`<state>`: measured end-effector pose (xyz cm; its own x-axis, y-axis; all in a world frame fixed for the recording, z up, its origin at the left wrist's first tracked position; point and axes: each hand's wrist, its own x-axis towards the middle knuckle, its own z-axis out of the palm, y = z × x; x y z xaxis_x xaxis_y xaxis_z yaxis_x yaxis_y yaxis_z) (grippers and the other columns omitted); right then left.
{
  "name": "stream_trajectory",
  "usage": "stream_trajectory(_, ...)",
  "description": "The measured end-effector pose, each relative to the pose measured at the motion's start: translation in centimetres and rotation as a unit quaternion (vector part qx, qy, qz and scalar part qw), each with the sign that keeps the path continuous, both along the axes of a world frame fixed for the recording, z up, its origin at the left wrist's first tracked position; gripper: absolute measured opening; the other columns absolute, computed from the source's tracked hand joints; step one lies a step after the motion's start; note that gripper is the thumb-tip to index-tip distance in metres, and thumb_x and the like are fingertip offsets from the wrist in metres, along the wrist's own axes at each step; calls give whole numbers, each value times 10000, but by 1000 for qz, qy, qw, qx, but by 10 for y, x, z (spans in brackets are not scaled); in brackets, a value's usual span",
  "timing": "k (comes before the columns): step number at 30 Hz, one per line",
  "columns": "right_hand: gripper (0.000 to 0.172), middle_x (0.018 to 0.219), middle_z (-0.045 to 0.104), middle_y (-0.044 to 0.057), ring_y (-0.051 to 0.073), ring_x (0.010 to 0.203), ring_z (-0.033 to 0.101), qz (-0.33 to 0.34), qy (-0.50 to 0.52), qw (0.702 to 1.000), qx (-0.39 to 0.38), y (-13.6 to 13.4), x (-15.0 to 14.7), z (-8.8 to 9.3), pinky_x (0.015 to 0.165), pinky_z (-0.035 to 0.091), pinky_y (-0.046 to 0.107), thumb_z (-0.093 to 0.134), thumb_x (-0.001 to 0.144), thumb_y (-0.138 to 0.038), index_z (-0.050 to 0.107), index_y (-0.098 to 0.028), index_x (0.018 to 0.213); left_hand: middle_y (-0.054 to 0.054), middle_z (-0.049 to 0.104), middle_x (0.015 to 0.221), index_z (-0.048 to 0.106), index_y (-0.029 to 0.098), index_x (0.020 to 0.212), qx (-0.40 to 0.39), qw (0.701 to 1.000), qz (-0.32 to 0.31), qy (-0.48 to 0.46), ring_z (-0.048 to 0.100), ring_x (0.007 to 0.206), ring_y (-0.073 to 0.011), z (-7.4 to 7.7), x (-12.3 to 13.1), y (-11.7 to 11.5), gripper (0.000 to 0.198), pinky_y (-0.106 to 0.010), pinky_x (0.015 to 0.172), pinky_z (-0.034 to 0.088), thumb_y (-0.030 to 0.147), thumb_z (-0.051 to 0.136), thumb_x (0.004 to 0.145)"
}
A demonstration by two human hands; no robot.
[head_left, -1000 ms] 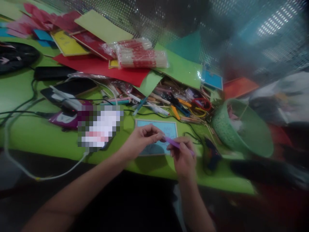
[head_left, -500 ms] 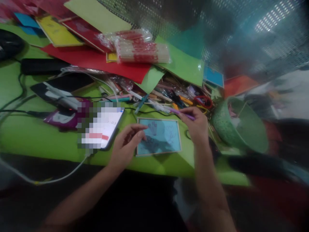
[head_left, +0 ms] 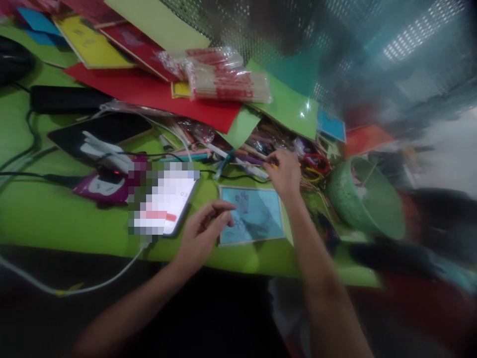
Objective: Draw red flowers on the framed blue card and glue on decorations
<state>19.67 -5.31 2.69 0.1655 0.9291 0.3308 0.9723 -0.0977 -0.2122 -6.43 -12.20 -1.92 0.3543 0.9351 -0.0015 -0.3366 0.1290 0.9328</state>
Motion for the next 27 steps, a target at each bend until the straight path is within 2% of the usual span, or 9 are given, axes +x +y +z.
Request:
stream_trajectory(3, 131, 951, 749, 95, 299, 998, 620, -4, -15, 998, -59, -13, 4, -3, 914, 452, 415, 623, 906, -207, 751, -211, 881, -13, 685, 777, 771, 261, 1040, -10, 1000, -15, 6, 627, 705, -152, 0, -1, -1, 168, -263, 589, 480, 394, 704, 962)
stream_trajectory(8, 178, 1036, 770, 115, 311, 1019, 619, 0, -47, 993, -111, -17, 10, -13, 900, 453, 417, 652, 904, -201, 786, -188, 1020, -15, 685, 778, 767, 258, 1055, -11, 999, -29, 12, 610, 674, -144, -1, -1, -1, 176, -248, 522, 448, 390, 690, 969)
stream_trajectory(14, 111, 993, 750, 113, 302, 999, 608, 6, -73, 989, -125, -15, 11, -16, 875, 442, 398, 645, 914, -211, 752, -190, 933, -1, 684, 768, 764, 238, 1034, 6, 1000, -15, 6, 630, 713, -128, -1, 1, 0, 131, -220, 577, 473, 320, 689, 965)
stream_trajectory(20, 144, 1011, 750, 118, 304, 997, 607, 13, -66, 988, -139, -18, 10, -17, 880, 435, 395, 611, 918, -192, 733, -186, 994, 3, 697, 790, 764, 220, 1029, 16, 1000, -8, -1, 654, 748, -117, -1, 3, 1, 122, -218, 683, 514, 284, 684, 962)
stream_trajectory(27, 144, 1003, 729, 134, 315, 1010, 605, 19, -47, 990, -130, -19, 13, -15, 916, 438, 418, 594, 887, -169, 719, -181, 959, 17, 699, 785, 760, 232, 1032, 23, 1000, -5, 0, 657, 742, -99, -1, 3, 0, 115, -201, 685, 508, 264, 674, 962)
